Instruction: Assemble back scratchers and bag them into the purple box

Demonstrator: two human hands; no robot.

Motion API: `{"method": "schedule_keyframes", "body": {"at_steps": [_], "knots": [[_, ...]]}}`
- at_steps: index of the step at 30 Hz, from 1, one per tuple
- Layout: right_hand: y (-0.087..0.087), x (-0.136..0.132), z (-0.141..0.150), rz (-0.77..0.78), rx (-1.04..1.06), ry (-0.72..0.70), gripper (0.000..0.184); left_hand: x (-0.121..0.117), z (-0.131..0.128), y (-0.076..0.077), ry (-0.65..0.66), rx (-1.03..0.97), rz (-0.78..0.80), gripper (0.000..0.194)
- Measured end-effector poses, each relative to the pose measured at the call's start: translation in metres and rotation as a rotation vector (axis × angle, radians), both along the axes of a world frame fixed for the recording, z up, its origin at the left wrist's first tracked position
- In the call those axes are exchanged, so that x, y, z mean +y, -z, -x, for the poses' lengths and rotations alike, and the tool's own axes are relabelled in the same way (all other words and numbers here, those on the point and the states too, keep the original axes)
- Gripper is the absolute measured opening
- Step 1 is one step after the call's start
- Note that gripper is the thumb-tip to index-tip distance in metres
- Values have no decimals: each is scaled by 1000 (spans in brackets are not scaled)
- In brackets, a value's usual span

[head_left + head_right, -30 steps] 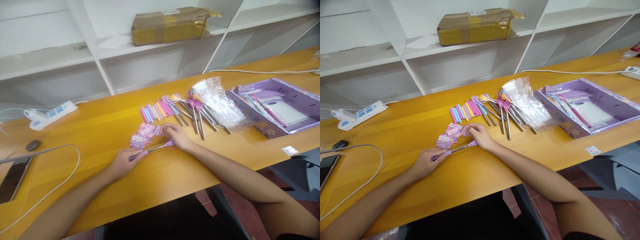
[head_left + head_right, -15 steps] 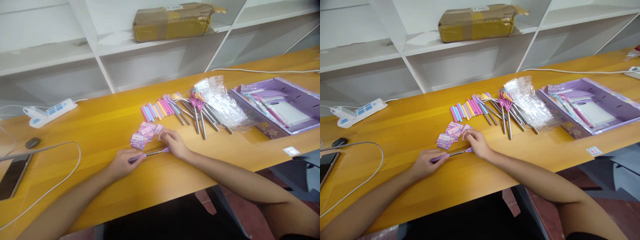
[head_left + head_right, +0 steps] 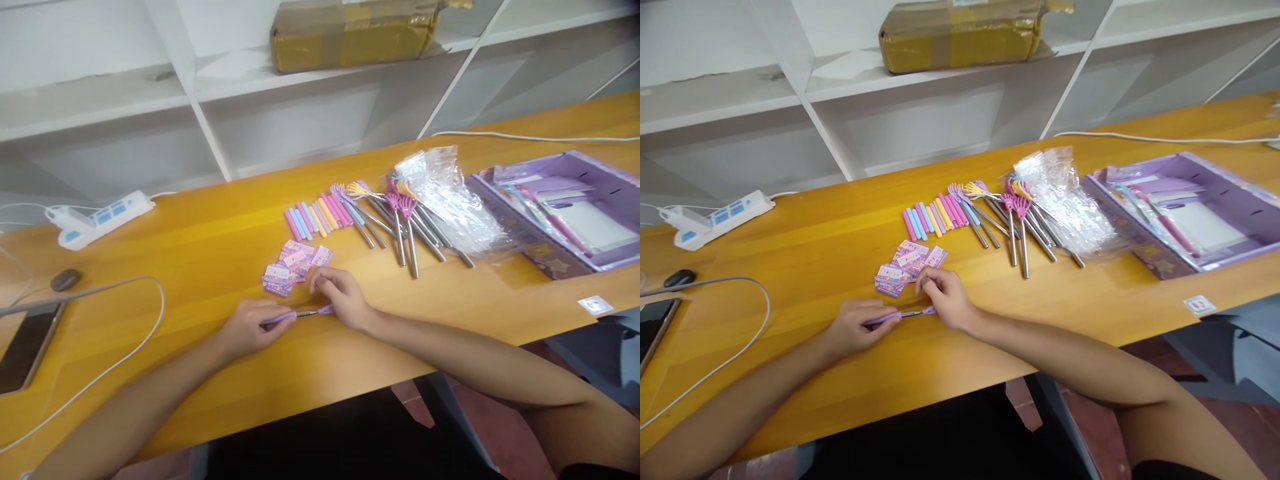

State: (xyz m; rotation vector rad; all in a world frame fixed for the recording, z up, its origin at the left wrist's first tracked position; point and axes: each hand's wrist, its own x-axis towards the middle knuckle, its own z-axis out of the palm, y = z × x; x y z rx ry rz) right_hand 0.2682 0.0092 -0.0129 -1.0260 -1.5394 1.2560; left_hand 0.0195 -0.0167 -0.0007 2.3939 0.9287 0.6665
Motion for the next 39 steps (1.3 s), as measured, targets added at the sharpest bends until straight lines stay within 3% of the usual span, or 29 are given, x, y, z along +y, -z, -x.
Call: {"method": "schedule_keyframes", "body": {"at_steps": [7, 11, 15, 18, 21, 24, 27, 30, 35, 39], "knots": [[-1, -3, 3, 40, -14, 15, 27, -2, -3, 0, 4, -75, -51, 23], [-13, 1, -3, 31, 48, 2, 25, -3, -4, -2, -35, -62, 60, 21], [-16, 12, -16, 74, 297, -15, 27, -1, -5, -3, -172, -132, 375, 29], [-9, 22, -18, 134, 473, -129, 48, -1, -3, -2, -243, -255, 701, 39], [-2, 24, -13, 126, 483, -371, 72, -5, -2, -4, -183, -408, 962, 43], [-4, 14, -6, 60, 325, -532, 69, -10, -6, -8, -27, -406, 1137, 41], [-10, 1, -3, 13, 200, -584, 63, -13, -10, -10, 87, -295, 1145, 42], [-12, -7, -1, 15, 246, -606, 66, -15, -13, -10, 127, -215, 1081, 51], [-5, -6, 1, -96, 216, -511, 73, -16, -14, -10, 118, -58, 989, 50], [-5, -2, 0, -58, 240, -428, 73, -17, -13, -10, 128, -12, 931, 49]]}}
